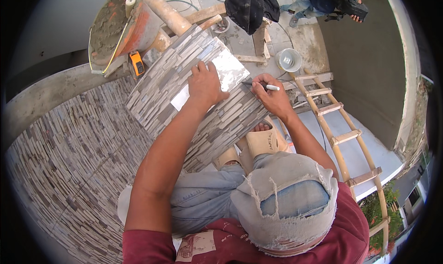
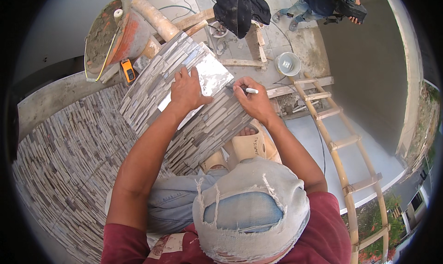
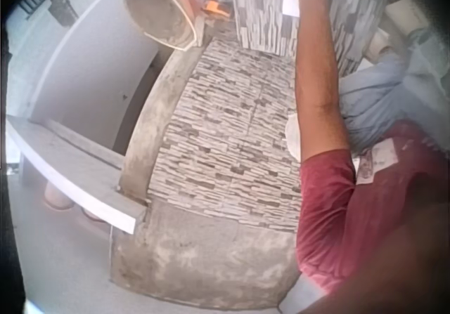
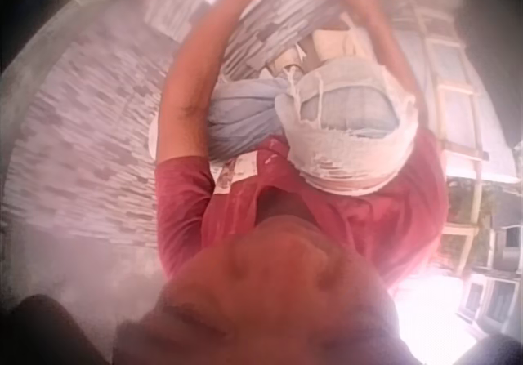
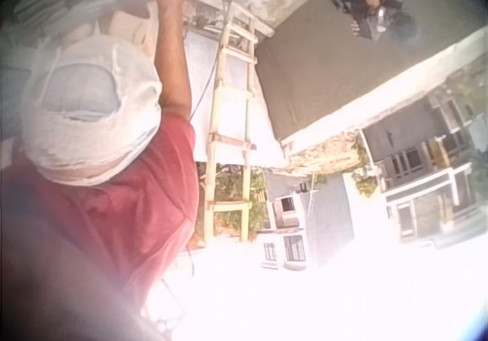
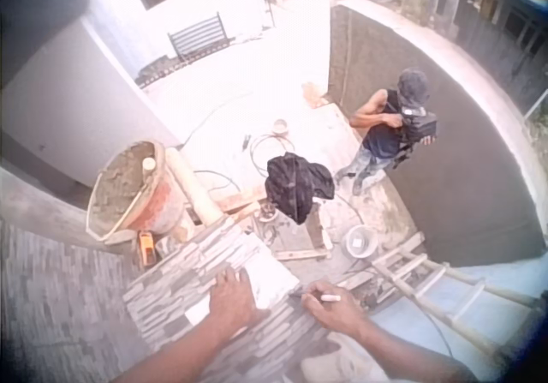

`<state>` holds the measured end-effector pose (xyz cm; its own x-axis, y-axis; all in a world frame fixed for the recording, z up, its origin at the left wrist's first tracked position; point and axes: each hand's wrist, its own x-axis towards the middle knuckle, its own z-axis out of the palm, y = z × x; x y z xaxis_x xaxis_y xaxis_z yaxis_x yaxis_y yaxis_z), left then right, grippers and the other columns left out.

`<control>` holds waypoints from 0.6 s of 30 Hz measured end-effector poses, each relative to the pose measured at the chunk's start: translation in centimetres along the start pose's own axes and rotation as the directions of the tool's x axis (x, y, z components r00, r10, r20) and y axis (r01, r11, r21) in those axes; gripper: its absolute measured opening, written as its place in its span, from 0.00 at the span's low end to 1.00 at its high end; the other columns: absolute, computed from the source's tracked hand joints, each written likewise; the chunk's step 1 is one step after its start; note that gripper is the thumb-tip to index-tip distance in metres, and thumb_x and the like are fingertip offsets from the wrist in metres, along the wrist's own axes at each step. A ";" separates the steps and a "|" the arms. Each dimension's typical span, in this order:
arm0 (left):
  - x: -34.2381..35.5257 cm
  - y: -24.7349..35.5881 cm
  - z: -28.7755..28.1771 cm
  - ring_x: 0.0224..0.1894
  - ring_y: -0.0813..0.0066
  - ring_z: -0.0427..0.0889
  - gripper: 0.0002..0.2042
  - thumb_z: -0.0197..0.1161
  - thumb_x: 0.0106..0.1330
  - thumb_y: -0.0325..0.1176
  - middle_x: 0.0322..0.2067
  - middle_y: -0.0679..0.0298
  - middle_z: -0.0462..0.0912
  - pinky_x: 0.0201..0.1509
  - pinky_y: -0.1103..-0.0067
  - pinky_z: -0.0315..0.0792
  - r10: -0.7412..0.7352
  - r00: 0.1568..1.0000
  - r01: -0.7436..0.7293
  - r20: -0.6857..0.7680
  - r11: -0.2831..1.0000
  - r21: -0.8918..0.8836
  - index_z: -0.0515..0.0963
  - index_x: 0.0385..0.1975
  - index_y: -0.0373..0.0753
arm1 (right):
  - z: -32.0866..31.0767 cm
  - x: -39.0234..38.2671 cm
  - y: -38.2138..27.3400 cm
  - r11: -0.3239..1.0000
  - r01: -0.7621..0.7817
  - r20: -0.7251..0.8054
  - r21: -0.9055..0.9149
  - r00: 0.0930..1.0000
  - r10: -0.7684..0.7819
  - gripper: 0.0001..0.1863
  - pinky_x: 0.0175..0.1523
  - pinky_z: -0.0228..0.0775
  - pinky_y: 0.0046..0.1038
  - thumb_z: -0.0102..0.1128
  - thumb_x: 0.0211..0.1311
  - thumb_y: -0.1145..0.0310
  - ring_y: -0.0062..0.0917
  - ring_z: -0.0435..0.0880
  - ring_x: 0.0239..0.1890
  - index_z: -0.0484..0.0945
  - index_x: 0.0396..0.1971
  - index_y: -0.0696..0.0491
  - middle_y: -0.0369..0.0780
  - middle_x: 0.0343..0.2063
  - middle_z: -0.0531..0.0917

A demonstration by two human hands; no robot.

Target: The person measures and marks a tile, then applies adhesive to the back of the tile using a trowel. The person is preparing the tile for installation on a wall.

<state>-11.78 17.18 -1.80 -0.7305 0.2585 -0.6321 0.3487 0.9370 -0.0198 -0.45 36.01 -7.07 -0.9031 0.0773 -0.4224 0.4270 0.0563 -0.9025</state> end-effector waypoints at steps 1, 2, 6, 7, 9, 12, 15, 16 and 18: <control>0.0 0.0 0.0 0.59 0.46 0.70 0.53 0.82 0.40 0.53 0.56 0.45 0.68 0.57 0.62 0.76 0.003 1.000 -0.003 0.002 1.000 0.001 0.63 0.64 0.27 | 0.1 0.1 -0.1 1.000 -0.004 0.005 -0.010 1.000 0.004 0.11 0.32 0.70 0.19 0.58 0.71 0.65 0.14 0.77 0.26 0.77 0.41 0.58 0.36 0.26 0.83; 0.0 0.0 0.0 0.59 0.46 0.70 0.53 0.81 0.40 0.53 0.56 0.45 0.68 0.57 0.62 0.76 0.005 1.000 -0.005 0.004 1.000 0.002 0.63 0.64 0.27 | 0.2 0.2 -0.1 1.000 -0.011 -0.006 -0.005 1.000 0.011 0.11 0.34 0.70 0.21 0.58 0.70 0.65 0.16 0.77 0.27 0.78 0.40 0.58 0.37 0.27 0.83; 0.0 0.0 0.0 0.60 0.46 0.69 0.53 0.81 0.41 0.53 0.57 0.44 0.67 0.58 0.62 0.76 0.007 1.000 -0.007 0.017 1.000 0.008 0.63 0.64 0.27 | 0.2 0.4 -0.4 1.000 -0.011 -0.032 0.024 0.999 0.012 0.11 0.37 0.72 0.25 0.59 0.67 0.66 0.20 0.80 0.29 0.80 0.39 0.59 0.39 0.27 0.84; 0.0 0.0 0.0 0.60 0.46 0.69 0.53 0.81 0.41 0.54 0.57 0.44 0.67 0.58 0.62 0.76 0.008 1.000 -0.008 0.013 1.000 0.010 0.63 0.64 0.27 | 0.0 0.5 -0.5 0.999 -0.015 -0.033 0.039 0.999 0.016 0.11 0.36 0.73 0.25 0.58 0.68 0.66 0.20 0.80 0.28 0.80 0.38 0.59 0.39 0.27 0.84; 0.1 0.0 0.1 0.60 0.46 0.69 0.53 0.81 0.41 0.54 0.57 0.44 0.67 0.58 0.62 0.76 0.006 1.000 -0.006 0.004 1.000 0.014 0.63 0.64 0.27 | -0.7 0.7 -0.6 0.997 -0.050 -0.094 0.059 0.994 0.055 0.11 0.35 0.74 0.25 0.58 0.69 0.66 0.20 0.81 0.27 0.79 0.39 0.59 0.39 0.27 0.84; 0.1 0.0 0.1 0.60 0.46 0.69 0.53 0.81 0.42 0.54 0.57 0.44 0.67 0.59 0.62 0.76 0.008 1.000 -0.009 0.010 1.000 0.013 0.63 0.64 0.27 | -2.4 1.3 -0.7 0.995 -0.058 -0.234 0.085 0.969 0.077 0.11 0.33 0.74 0.24 0.57 0.70 0.66 0.19 0.82 0.25 0.79 0.39 0.59 0.39 0.27 0.84; -0.1 0.1 0.1 0.58 0.52 0.71 0.48 0.80 0.44 0.51 0.56 0.48 0.68 0.58 0.63 0.75 0.013 0.999 -0.012 -0.029 0.999 0.035 0.65 0.62 0.29 | -4.5 1.2 -0.6 0.993 -0.061 -0.303 0.097 0.949 0.088 0.12 0.34 0.73 0.21 0.57 0.71 0.63 0.17 0.80 0.26 0.78 0.40 0.58 0.38 0.28 0.84; -0.1 0.1 0.1 0.58 0.52 0.71 0.49 0.80 0.44 0.52 0.56 0.48 0.68 0.58 0.63 0.75 0.012 1.000 -0.011 -0.026 1.000 0.028 0.65 0.62 0.28 | -5.0 0.9 -0.5 0.992 -0.076 -0.317 0.101 0.943 0.104 0.13 0.34 0.73 0.20 0.58 0.72 0.62 0.16 0.80 0.26 0.78 0.41 0.58 0.38 0.28 0.84; -0.1 0.1 0.0 0.58 0.52 0.71 0.50 0.80 0.43 0.52 0.56 0.48 0.68 0.58 0.63 0.75 0.010 1.000 -0.010 -0.006 1.000 0.014 0.64 0.63 0.28 | -5.6 0.2 0.0 0.992 -0.074 -0.329 0.098 0.939 0.103 0.13 0.34 0.73 0.20 0.58 0.72 0.62 0.16 0.79 0.26 0.78 0.41 0.58 0.37 0.28 0.84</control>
<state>-11.69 17.24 -1.77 -0.7301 0.2694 -0.6280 0.3646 0.9308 -0.0246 -0.39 41.64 -6.66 -0.7889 0.4054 -0.4617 0.4861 -0.0478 -0.8726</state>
